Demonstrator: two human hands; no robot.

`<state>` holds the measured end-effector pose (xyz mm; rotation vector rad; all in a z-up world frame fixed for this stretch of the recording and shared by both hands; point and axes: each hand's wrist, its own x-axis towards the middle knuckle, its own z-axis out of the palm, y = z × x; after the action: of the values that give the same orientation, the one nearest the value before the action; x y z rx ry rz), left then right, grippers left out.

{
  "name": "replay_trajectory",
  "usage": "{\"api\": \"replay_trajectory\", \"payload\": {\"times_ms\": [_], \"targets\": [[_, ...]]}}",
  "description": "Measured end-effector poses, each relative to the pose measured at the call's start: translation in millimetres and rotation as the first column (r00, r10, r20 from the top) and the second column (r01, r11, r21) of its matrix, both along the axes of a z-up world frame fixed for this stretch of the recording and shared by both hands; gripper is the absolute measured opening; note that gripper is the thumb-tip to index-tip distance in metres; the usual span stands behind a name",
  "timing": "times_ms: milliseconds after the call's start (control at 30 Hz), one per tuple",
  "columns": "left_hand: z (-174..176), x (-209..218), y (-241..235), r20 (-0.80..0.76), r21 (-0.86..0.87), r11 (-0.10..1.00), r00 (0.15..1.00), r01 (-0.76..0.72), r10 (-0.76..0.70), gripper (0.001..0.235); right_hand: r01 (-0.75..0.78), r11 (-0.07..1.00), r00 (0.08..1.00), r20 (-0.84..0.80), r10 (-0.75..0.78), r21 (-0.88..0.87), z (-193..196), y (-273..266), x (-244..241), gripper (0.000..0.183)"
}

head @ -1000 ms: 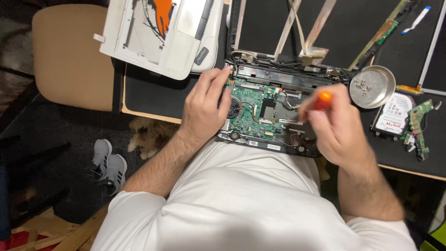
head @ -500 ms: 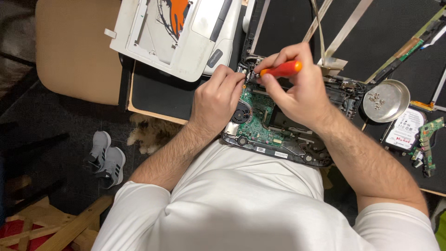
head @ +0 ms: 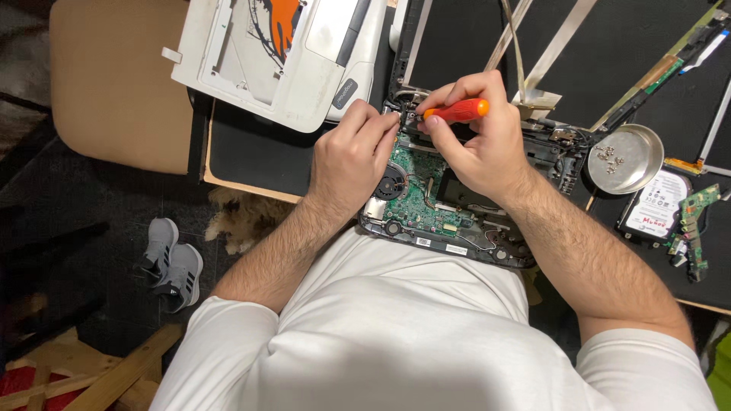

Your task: The person uses a screwdriver to remove screws from the internal components of a disassembled laptop. They then use their hands to disconnect ribbon cables and remove a small circuit board from the motherboard.

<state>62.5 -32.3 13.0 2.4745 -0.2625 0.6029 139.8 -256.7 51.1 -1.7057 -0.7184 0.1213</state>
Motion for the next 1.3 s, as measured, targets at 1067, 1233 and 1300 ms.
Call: {"api": "replay_trajectory", "payload": {"times_ms": [1067,1233,1300], "targets": [[-6.6,4.4,-1.2,-0.347,-0.05,0.992,0.933,-0.117,0.092,0.053,-0.025,0.982,0.942,0.325,0.085,-0.186,-17.3,-3.3,-0.4,0.034],[-15.3,6.4,-4.9,-0.339,0.015,0.993,0.934,-0.117,0.115,0.059,-0.052,0.974,0.896,0.42,0.142,-0.22,-15.8,-2.1,0.9,0.028],[-18.3,7.3,-7.3,-0.352,0.068,0.989,0.925,-0.129,0.144,0.057,-0.085,0.976,0.861,0.479,0.173,-0.201,-15.3,-0.3,0.6,0.024]]}}
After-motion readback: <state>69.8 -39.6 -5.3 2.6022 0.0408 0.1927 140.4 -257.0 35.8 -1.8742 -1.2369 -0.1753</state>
